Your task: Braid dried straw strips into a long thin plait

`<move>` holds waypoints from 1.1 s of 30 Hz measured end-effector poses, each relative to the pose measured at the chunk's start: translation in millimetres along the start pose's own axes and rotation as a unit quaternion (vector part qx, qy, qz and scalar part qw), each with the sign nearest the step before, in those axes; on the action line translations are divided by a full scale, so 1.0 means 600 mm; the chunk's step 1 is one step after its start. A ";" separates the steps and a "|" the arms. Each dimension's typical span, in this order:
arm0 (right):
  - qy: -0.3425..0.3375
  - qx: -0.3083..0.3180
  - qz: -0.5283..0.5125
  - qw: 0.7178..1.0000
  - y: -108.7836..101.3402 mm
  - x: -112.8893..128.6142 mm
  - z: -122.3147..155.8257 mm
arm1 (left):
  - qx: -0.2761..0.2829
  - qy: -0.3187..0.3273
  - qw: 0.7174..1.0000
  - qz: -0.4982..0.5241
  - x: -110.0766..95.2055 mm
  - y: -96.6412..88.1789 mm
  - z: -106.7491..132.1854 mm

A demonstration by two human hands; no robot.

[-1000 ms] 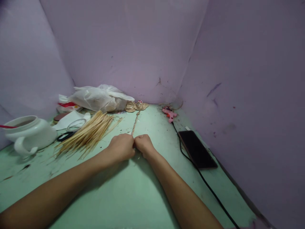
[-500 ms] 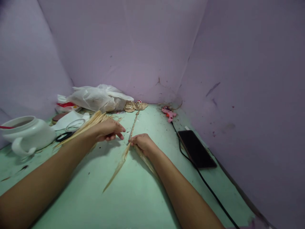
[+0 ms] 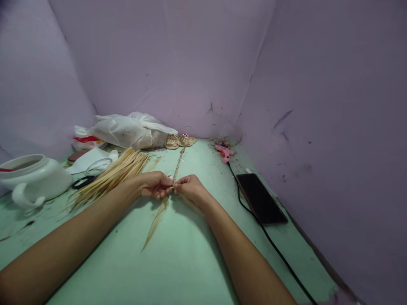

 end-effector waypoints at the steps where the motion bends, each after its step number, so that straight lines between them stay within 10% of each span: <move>1: -0.027 0.003 0.010 1.000 -0.001 0.005 -0.001 | -0.011 0.016 1.000 -0.016 -0.004 -0.002 0.000; 18: -0.097 0.014 0.067 0.993 -0.002 0.020 0.000 | 0.002 0.102 0.994 -0.048 -0.013 -0.006 -0.010; 27: -0.120 0.019 0.135 0.983 0.002 0.022 0.004 | -0.149 0.118 0.958 -0.213 -0.034 -0.014 0.016; 33: -0.193 -0.027 0.314 0.929 0.001 0.041 0.013 | -0.196 0.122 0.911 -0.341 -0.036 -0.031 0.008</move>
Point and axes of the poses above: each hand's wrist, its own z-axis away from the middle knuckle, its own y-axis out of the palm, x = y × z, the point moved 9 cm from there along -z, towards the middle knuckle, and after that the axes turned 9 degrees about -x, right-handed, at the moved point
